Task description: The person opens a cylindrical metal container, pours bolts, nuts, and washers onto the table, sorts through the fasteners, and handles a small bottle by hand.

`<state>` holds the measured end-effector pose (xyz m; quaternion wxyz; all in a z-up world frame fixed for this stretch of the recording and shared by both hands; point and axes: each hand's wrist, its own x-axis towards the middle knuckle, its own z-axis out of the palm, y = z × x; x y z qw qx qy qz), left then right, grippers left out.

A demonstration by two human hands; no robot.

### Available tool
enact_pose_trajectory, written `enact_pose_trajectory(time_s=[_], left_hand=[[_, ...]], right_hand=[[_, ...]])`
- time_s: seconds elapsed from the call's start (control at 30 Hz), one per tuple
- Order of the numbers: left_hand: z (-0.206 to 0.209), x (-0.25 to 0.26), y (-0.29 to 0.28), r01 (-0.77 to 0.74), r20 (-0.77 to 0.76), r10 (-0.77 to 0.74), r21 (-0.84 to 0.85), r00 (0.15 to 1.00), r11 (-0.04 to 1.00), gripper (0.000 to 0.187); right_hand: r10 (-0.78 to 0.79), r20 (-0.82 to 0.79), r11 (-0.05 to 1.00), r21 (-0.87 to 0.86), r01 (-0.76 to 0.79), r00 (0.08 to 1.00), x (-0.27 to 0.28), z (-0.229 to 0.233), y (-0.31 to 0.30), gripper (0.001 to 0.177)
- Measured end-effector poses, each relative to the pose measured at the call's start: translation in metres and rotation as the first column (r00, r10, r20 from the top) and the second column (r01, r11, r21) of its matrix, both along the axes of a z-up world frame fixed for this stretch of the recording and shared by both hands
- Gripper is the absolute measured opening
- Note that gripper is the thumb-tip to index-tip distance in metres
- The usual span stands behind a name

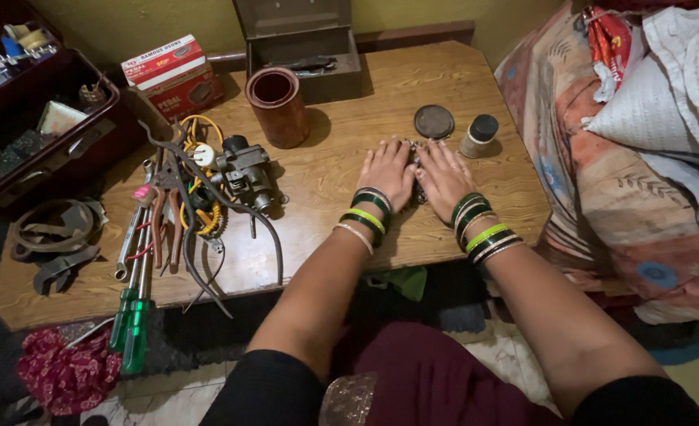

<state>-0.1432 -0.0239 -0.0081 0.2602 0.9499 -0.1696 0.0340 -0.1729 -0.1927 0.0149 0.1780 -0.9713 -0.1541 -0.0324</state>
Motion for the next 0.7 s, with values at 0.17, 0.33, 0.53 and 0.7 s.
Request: enact_pose_trajectory(time_s=[0.17, 0.33, 0.53, 0.7], left_hand=[[-0.022, 0.008, 0.029, -0.116, 0.025, 0.143, -0.454, 0.989, 0.883, 0.058], [-0.023, 0.007, 0.042, -0.154, 0.027, 0.192, -0.499, 0.981, 0.853, 0.055], [-0.01, -0.003, 0.045, -0.105, 0.035, 0.14, -0.495, 0.99, 0.863, 0.034], [-0.005, -0.007, 0.048, -0.082, 0.049, 0.118, -0.461, 0.992, 0.884, 0.029]], right_hand=[[-0.012, 0.052, 0.99, 0.141, 0.004, 0.999, -0.004, -0.001, -0.005, 0.059], [-0.024, 0.05, 1.0, 0.02, 0.023, 0.998, -0.006, 0.003, 0.003, 0.059], [-0.01, 0.032, 0.999, -0.042, 0.011, 0.999, -0.006, 0.005, 0.006, 0.06], [-0.024, 0.023, 0.998, -0.06, 0.026, 0.999, -0.008, 0.007, 0.006, 0.057]])
